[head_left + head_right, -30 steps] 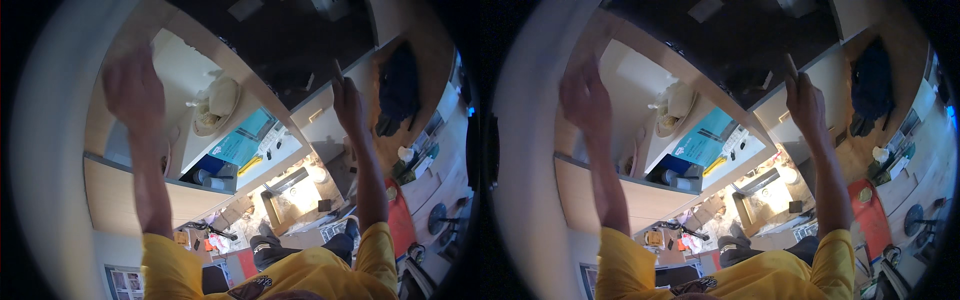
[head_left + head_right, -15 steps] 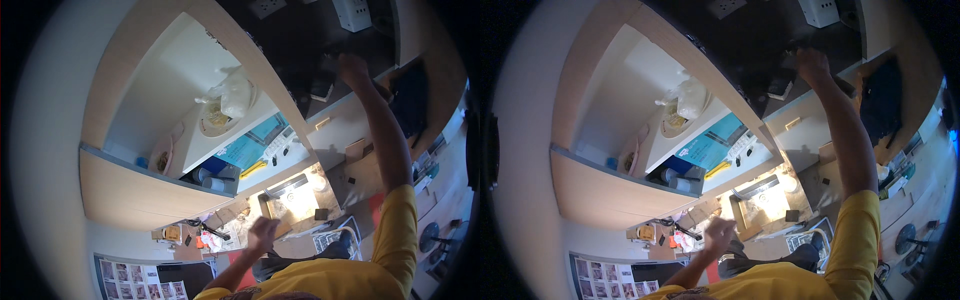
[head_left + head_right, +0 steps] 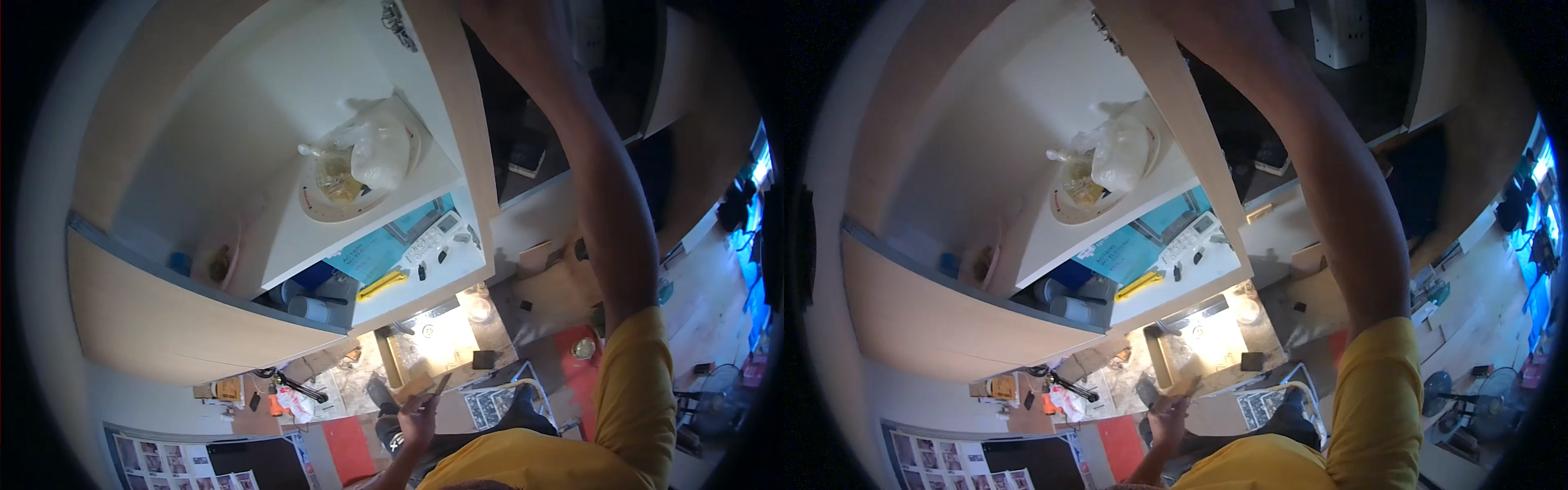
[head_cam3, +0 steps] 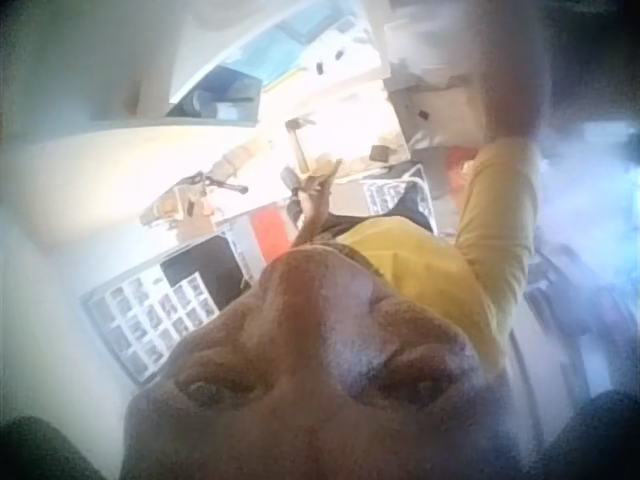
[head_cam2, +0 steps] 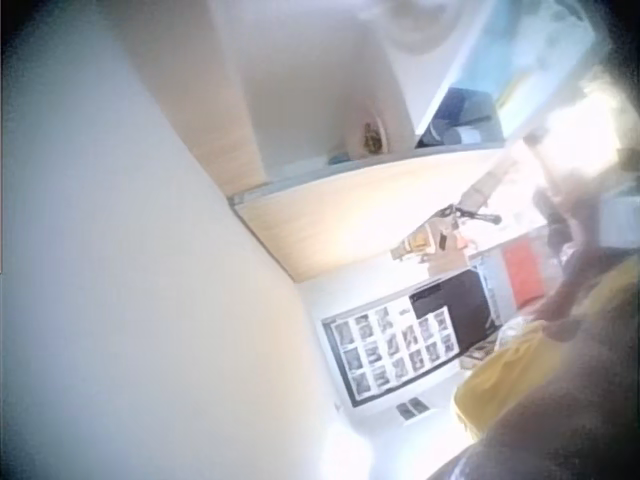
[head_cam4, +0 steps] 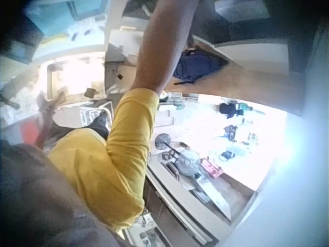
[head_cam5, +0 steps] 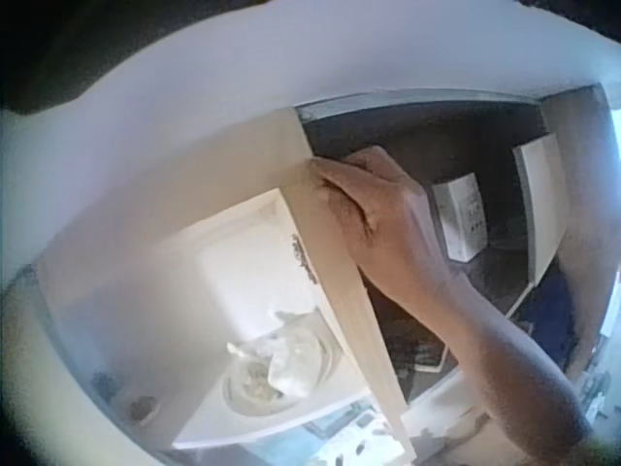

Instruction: The person assembles a wooden cabinet door by first sanding the edges with a sanding block. They then use a utility knife to cut a piece of material and a hammer to tap the door into place, securing it to the cabinet frame.

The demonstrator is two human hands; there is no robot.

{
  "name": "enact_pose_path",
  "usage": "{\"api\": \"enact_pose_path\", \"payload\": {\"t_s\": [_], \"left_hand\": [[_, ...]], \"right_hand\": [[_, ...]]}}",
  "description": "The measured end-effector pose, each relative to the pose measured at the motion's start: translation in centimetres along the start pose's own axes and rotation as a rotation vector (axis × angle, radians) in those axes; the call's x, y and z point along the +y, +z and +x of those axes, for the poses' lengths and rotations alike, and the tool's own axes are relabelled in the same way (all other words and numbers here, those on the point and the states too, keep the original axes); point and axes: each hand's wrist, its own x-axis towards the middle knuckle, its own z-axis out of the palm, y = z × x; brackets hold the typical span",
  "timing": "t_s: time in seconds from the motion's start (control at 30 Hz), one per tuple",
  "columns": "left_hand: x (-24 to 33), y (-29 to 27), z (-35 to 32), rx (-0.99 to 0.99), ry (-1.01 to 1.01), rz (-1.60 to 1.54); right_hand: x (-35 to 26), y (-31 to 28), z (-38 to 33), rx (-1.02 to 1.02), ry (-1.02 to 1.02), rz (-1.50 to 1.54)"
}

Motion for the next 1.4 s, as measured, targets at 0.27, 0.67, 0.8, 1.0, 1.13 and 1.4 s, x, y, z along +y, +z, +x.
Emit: {"api": "enact_pose_path", "payload": {"t_s": [0.27,0.67,0.8,1.0,1.13,1.4], "left_hand": [[-2.4,0.4,-0.9,0.000,-0.002,-0.103],[-4.9,4.8,-0.4,-0.021,0.042,-0.175],[-2.4,4.2,0.0,-0.017,-0.028,-0.411],[10.2,1.4,4.6,0.024,-0.044,-1.131],[19.1,2.0,7.7,-0.614,-0.019,-1.485],[25.1,6.0,10.1,-1.246,-0.101,-1.851]], "right_hand": [[0.9,0.0,1.3,-0.075,-0.157,-0.033],[2.1,-0.5,4.6,-0.397,-0.268,-0.090],[4.5,-0.5,3.0,-0.300,-0.464,-0.143],[-4.3,-7.2,-7.5,-0.913,0.221,0.169],[-12.6,-9.5,-15.9,-1.049,1.353,1.222],[-8.6,-11.5,-14.2,-0.937,1.249,1.619]]}}
